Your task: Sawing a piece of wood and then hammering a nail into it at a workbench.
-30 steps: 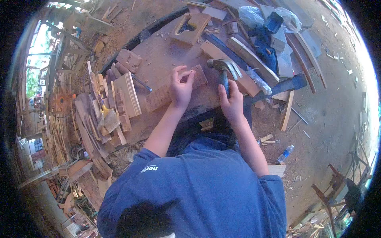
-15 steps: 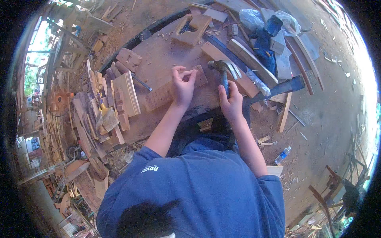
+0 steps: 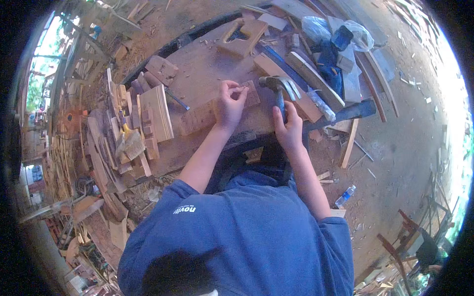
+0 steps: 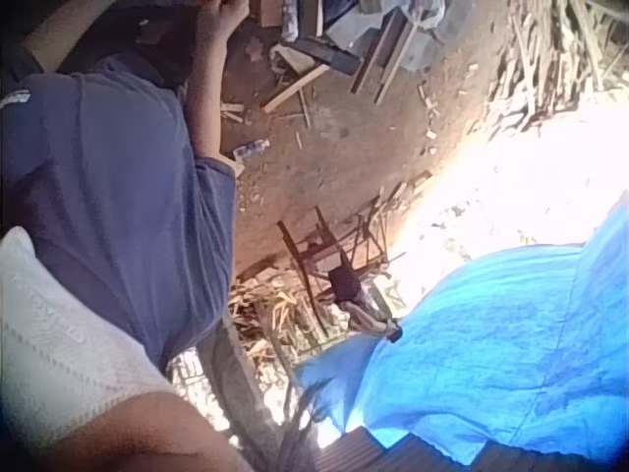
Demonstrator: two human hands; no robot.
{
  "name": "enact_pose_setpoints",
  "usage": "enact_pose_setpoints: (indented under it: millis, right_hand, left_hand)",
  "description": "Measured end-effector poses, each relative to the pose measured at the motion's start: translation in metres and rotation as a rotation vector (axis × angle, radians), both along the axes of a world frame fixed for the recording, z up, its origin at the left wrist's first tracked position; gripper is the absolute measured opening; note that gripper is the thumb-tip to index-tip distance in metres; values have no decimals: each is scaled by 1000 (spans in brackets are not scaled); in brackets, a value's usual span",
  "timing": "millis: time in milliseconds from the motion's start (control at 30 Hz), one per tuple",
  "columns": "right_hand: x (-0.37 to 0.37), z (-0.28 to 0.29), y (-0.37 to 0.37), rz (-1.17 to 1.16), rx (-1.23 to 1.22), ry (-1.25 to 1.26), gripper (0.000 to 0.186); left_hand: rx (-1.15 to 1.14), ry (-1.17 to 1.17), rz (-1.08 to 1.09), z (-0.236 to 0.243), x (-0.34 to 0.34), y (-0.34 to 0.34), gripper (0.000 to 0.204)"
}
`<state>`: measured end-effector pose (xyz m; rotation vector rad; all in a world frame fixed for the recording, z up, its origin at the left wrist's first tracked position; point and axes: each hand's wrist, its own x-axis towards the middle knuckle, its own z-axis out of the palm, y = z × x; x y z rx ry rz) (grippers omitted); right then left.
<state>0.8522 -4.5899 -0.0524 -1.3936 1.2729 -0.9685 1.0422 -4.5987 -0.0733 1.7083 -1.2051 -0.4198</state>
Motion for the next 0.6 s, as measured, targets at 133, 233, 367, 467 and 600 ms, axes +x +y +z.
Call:
enact_pose_setpoints:
  millis: [133, 233, 367, 467, 600]
  right_hand:
    - [3, 29, 0, 51, -94, 82, 26]
    - [4, 49, 6, 126, -28, 163, 27]
    - [11, 71, 10, 162, -107, 211, 29]
    - [19, 78, 9, 189, -158, 269, 30]
    - [26, 79, 7, 212, -209, 355, 32]
  left_hand:
    - [65, 136, -55, 2, -1, 0, 27]
    - [62, 53, -12, 10, -3, 0, 29]
    - [114, -59, 8, 21, -4, 4, 31]
    - [143, -85, 25, 21, -3, 4, 31]
    - [-6, -53, 10, 18, -2, 4, 28]
